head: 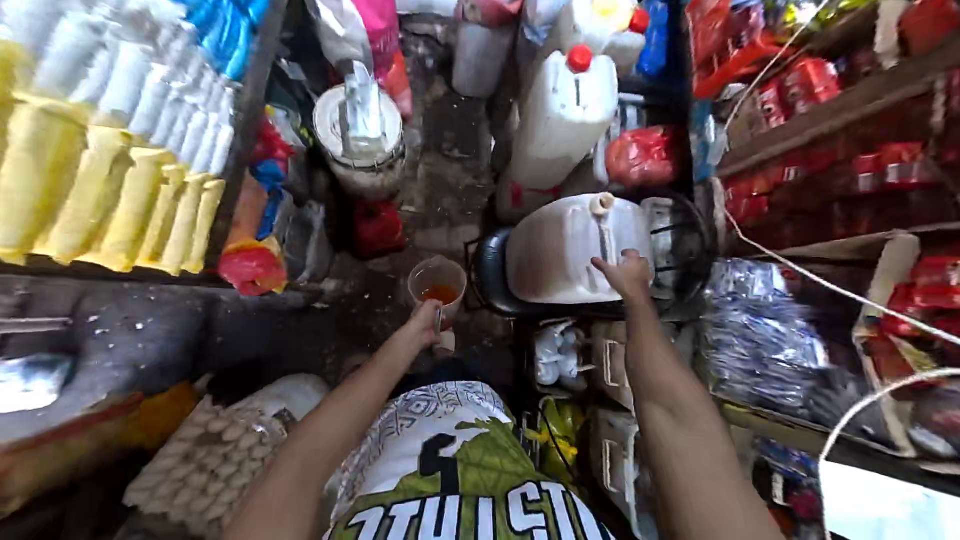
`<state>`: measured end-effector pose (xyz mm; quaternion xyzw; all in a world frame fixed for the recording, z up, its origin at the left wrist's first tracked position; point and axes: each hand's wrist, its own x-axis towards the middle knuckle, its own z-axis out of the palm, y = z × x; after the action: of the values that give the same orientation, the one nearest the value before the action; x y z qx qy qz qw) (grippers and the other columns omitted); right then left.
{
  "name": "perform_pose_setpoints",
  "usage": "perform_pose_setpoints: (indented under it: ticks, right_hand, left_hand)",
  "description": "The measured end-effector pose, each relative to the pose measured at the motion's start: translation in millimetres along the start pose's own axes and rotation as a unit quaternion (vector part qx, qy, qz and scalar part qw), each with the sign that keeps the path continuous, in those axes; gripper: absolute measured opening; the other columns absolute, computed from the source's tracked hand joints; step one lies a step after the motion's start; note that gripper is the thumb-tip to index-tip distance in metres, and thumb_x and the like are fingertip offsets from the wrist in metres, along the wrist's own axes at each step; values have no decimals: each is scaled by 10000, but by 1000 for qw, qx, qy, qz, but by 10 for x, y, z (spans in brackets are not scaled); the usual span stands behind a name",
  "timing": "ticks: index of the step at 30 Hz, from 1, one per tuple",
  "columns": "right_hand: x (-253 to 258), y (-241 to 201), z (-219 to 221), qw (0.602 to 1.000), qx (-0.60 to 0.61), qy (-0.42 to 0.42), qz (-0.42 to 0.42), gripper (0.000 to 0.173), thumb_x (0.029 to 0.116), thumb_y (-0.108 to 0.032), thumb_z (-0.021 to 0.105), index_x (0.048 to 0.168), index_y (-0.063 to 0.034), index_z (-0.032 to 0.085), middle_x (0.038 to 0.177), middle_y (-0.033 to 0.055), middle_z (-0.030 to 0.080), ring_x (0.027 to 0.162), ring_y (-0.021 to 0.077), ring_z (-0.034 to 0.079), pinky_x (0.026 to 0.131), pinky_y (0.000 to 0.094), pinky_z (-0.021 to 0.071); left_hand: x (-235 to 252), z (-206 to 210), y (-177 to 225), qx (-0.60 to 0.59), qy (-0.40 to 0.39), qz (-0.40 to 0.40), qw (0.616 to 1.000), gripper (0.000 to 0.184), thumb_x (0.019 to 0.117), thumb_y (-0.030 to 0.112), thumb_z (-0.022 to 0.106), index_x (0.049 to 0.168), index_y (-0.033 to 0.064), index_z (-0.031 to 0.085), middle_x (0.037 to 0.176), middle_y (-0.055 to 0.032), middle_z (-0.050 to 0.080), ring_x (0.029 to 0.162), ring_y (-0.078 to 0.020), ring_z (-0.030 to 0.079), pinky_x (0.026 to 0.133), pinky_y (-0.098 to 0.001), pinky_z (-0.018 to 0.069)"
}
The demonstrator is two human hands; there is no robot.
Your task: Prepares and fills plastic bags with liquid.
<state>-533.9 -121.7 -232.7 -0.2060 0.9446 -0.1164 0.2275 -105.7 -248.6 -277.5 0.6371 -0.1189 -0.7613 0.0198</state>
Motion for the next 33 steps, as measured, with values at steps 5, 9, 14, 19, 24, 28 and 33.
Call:
perform_pose_setpoints:
  ticks: [5,9,14,19,24,28,33]
  right_hand:
    - [619,-167,31,979,111,-161,63,798,846,-320,849,1448,8,440,1127,226,649,893,297,642,795,499,560]
    - [581,-403,292,979,76,-161,97,801,816,-306,867,1412,43,459,1104,255,628,845,326,620,749,535,545]
    - [-382,-1244,898,989,62,-116,73,962,718,-358,936,1418,27,400,1148,297,645,981,456,669,821,652,559]
    - [-686,-2045,1675,925,213,-302,95,485,961,-317,728,1300,-23,544,929,130,681,742,215,678,680,392,596]
    - [-792,-2671,2578,859,211,-442,148,358,1079,-255,510,1376,-55,516,1009,83,673,738,140,619,663,320,540]
    - [-998,-2989,3505,877,179,-407,180,365,954,-172,648,1281,-36,561,963,89,606,737,152,539,639,335,479]
    - [-1186,-3361,4241,874,185,-380,238,371,944,-83,622,1282,55,556,1175,234,599,1001,309,586,838,495,522]
  left_hand:
    - [-43,242,276,112,3,19,994,455,1003,237,615,1403,50,503,1247,-174,615,1114,-298,591,920,-540,497]
    - [186,106,599,139,5,24,990,514,997,298,653,1410,31,501,1305,-200,574,1153,-313,564,969,-526,483]
    - [402,52,1157,109,25,29,993,488,1027,294,610,1420,29,491,1377,-210,537,1224,-331,531,991,-563,458]
    - [992,-221,1517,108,55,80,989,482,1014,278,618,1389,-12,527,1386,-235,549,1253,-343,539,1008,-574,460]
    - [1582,-580,1755,109,119,87,983,486,983,273,654,1348,-29,546,1299,-254,586,1156,-361,577,927,-568,492]
    - [2044,-969,1844,87,151,91,981,644,911,183,690,1461,-18,422,1366,-262,557,1210,-380,587,978,-576,514]
    - [2642,-1407,1895,115,164,125,972,669,907,175,689,1491,15,407,1438,-234,523,1311,-365,534,1051,-579,480]
